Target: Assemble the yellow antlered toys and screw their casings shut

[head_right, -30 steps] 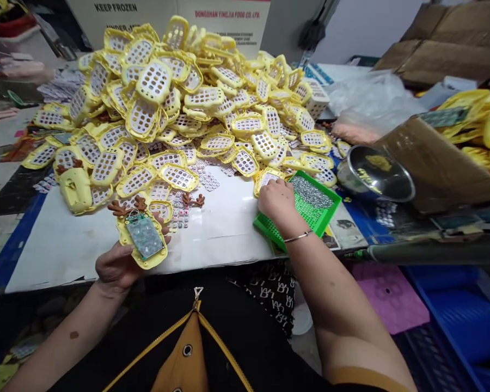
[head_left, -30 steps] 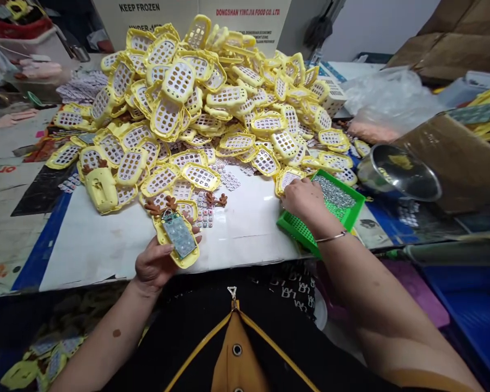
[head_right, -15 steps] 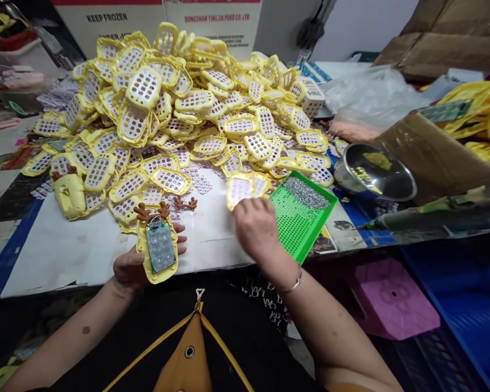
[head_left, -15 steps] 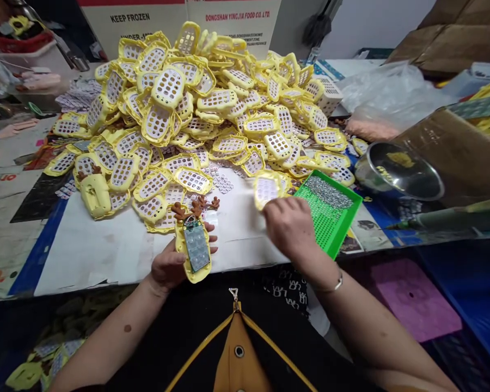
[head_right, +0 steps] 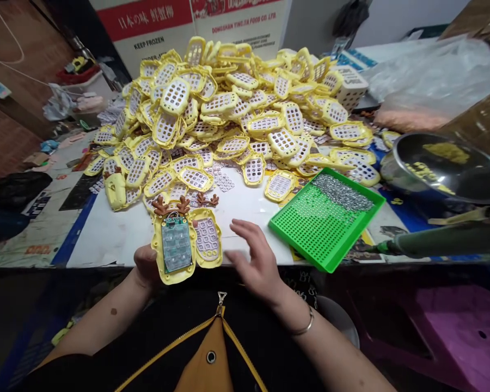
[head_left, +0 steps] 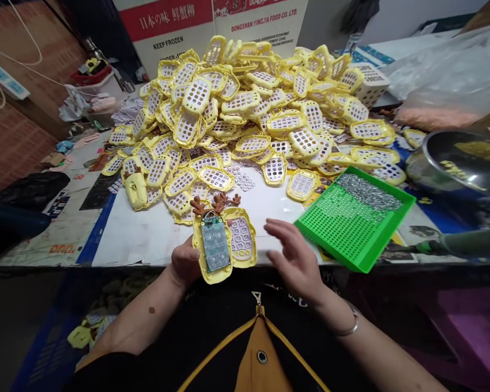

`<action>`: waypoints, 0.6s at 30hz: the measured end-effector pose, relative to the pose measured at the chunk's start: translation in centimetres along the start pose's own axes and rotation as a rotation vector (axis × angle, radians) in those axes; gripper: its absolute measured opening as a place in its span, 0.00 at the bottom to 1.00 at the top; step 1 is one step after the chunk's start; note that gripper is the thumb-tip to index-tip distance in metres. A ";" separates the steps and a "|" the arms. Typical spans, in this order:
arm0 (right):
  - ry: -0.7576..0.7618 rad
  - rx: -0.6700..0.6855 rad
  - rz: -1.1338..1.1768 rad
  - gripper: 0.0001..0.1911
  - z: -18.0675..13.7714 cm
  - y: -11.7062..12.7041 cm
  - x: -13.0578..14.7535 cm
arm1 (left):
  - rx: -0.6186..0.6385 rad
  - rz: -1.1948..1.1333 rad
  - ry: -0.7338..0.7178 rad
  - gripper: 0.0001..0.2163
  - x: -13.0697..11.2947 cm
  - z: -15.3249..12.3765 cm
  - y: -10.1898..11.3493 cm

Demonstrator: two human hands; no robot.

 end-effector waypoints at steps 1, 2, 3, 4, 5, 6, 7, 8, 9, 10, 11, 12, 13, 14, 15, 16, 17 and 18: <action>-0.180 0.082 0.217 0.22 0.1 -0.3 -0.5 | 0.011 0.009 0.003 0.38 0.0 0.0 0.0; -0.334 0.194 0.421 0.24 0.1 -0.8 -1.0 | 0.024 0.015 0.006 0.37 0.0 0.1 -0.1; -0.445 0.316 0.595 0.26 0.1 -1.4 -1.4 | 0.038 0.017 0.009 0.36 0.1 0.2 -0.2; -0.515 0.408 0.727 0.27 0.1 -2.0 -1.7 | 0.053 0.016 0.014 0.35 0.3 0.4 -0.4; -0.548 0.471 0.822 0.27 0.1 -2.4 -1.9 | 0.068 0.012 0.023 0.34 0.4 0.7 -0.6; -0.556 0.501 0.890 0.26 0.0 -2.8 -2.0 | 0.082 0.008 0.035 0.33 0.6 0.9 -0.8; -0.552 0.517 0.937 0.27 0.0 -3.1 -2.0 | 0.095 0.004 0.049 0.32 0.8 1.2 -1.0; -0.546 0.529 0.970 0.27 0.0 -3.3 -2.0 | 0.109 0.001 0.062 0.31 1.0 1.4 -1.1; -0.542 0.536 0.990 0.28 0.0 -3.4 -2.0 | 0.121 0.002 0.075 0.31 1.2 1.5 -1.2; -0.545 0.539 0.998 0.29 -0.1 -3.4 -1.9 | 0.129 0.007 0.086 0.31 1.4 1.6 -1.3; -0.550 0.538 0.999 0.29 0.0 -3.2 -1.9 | 0.132 0.015 0.088 0.31 1.5 1.6 -1.2; -0.552 0.529 0.999 0.29 0.0 -3.0 -1.8 | 0.127 0.028 0.078 0.31 1.5 1.6 -1.1; -0.549 0.508 1.002 0.29 0.1 -2.7 -1.8 | 0.113 0.047 0.056 0.31 1.4 1.5 -0.9; -0.541 0.475 1.012 0.29 0.3 -2.3 -1.7 | 0.095 0.074 0.022 0.32 1.2 1.5 -0.7; -0.527 0.429 1.027 0.29 0.5 -1.9 -1.5 | 0.077 0.104 -0.019 0.32 1.0 1.4 -0.4; -0.509 0.375 1.039 0.29 0.8 -1.4 -1.2 | 0.065 0.133 -0.052 0.32 0.8 1.3 -0.2; -0.485 0.318 1.043 0.29 1.2 -1.0 -0.8 | 0.059 0.154 -0.064 0.32 0.6 1.2 0.0; -0.455 0.262 1.037 0.29 1.6 -0.6 -0.3 | 0.059 0.165 -0.055 0.32 0.5 1.1 0.2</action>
Point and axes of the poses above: each hand's wrist, its own z-axis towards the middle knuckle, its own y-axis out of the back of the hand, x = y × z, the point moved 1 cm from there along z, towards the middle knuckle, and after that the axes turned 11 degrees about -y, right-handed, at the moved point
